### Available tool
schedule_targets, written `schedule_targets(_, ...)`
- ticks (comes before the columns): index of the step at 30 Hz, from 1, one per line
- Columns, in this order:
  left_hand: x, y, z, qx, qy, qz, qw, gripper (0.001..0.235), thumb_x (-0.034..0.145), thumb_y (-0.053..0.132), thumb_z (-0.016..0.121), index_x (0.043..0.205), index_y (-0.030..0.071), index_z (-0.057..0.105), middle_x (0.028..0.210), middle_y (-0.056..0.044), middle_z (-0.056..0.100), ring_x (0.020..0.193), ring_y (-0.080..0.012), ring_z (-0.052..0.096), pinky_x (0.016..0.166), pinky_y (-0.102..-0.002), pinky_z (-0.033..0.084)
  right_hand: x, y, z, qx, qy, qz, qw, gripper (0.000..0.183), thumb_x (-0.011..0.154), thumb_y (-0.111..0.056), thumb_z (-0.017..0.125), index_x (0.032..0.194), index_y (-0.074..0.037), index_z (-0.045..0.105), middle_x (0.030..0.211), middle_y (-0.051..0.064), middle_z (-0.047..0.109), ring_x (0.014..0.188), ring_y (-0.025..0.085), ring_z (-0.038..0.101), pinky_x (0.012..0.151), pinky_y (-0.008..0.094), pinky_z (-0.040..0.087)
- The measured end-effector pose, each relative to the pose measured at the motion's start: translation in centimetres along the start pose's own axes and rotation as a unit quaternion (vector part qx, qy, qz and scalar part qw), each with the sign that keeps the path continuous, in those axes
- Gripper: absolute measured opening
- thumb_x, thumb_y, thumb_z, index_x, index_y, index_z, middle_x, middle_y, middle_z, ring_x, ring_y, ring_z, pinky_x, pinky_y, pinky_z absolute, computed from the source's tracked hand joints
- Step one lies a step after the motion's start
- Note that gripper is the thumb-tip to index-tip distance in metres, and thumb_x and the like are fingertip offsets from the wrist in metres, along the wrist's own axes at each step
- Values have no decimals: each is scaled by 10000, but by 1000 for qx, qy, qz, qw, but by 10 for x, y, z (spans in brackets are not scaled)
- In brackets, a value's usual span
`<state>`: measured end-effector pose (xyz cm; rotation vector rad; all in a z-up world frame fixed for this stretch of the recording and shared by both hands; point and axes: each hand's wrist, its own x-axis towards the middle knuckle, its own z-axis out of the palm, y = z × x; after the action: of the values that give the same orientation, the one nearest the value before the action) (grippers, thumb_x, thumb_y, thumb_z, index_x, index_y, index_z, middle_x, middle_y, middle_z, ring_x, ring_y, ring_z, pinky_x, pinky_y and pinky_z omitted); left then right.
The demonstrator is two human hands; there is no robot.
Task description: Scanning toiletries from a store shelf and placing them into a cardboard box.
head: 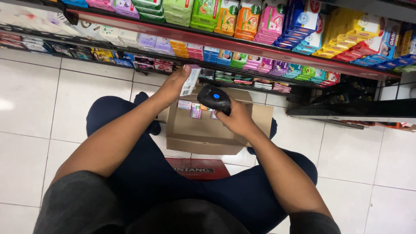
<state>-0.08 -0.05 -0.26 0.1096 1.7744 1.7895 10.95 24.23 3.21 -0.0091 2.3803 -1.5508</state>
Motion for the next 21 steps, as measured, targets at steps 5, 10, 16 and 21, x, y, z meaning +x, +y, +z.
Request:
schedule_targets(5,-1,2,0,13,-2,1,1000,823,952,761,356,1204,22,614,1022,-97,708,859,-155,691,778,-302,562,0,-8,-1,-11,-4,7,1000,416,850,-158,723,1251,-79,645,764,73,736,589,157,705,601,325,560)
schedule_targets(10,-2,1,0,26,2,-14,1000,837,934,773,335,1146,33,662,1003,-83,716,858,-145,695,766,-296,559,1,2,2,-45,16,-80,996,425,835,-160,743,1243,-75,656,888,118,754,755,221,734,717,371,566)
schedule_targets(16,2,-6,0,30,-12,-4,999,819,980,750,325,1132,22,670,964,-86,713,857,-148,680,772,-300,550,1,-2,6,-61,3,-27,998,440,809,-204,767,1221,-90,663,911,147,755,804,281,760,750,389,571)
schedule_targets(21,6,-19,1,20,-44,24,999,706,1006,687,370,1142,36,608,977,-66,693,857,-150,666,767,-310,559,-2,-13,6,-113,4,-46,992,477,799,-205,741,1252,-85,650,960,194,753,912,393,731,793,457,564)
